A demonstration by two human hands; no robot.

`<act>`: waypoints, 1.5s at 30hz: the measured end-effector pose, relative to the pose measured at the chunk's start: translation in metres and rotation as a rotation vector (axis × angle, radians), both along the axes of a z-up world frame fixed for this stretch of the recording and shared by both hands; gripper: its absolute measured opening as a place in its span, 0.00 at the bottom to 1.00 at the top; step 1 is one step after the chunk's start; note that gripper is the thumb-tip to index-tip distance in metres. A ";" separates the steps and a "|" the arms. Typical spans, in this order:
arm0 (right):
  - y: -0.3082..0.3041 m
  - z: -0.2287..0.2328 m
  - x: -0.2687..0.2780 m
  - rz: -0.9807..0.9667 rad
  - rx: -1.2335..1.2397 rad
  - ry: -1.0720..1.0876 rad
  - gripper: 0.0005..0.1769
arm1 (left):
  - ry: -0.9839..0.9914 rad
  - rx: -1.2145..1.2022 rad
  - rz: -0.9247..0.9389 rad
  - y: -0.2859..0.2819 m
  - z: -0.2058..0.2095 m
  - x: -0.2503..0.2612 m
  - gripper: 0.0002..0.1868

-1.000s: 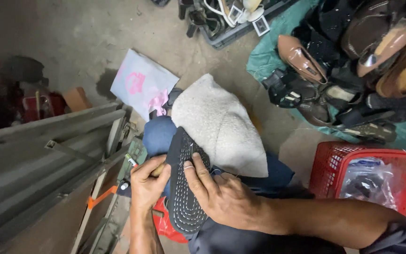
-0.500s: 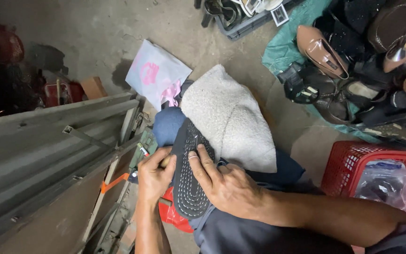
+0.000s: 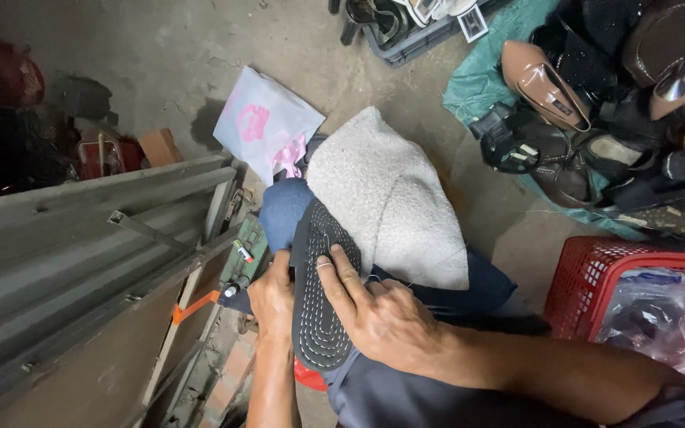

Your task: Hand-stitching a shoe sole to the upper part of a shoe using a needle and thread.

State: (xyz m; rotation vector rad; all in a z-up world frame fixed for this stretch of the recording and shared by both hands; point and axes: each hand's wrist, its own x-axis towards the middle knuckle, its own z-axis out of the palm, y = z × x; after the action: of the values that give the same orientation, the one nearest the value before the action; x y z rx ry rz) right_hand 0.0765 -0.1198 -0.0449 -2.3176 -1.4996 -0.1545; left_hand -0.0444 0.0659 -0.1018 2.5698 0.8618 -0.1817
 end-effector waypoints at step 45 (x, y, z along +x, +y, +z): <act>-0.035 0.001 0.144 -0.198 -0.096 -0.158 0.30 | -0.203 0.063 -0.233 0.014 -0.003 0.003 0.14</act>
State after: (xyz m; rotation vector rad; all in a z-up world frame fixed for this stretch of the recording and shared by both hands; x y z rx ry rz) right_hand 0.2201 -0.1548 -0.0434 -2.5828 -1.3727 -0.3316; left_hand -0.0414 0.0800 -0.1048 2.6853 0.5018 0.0398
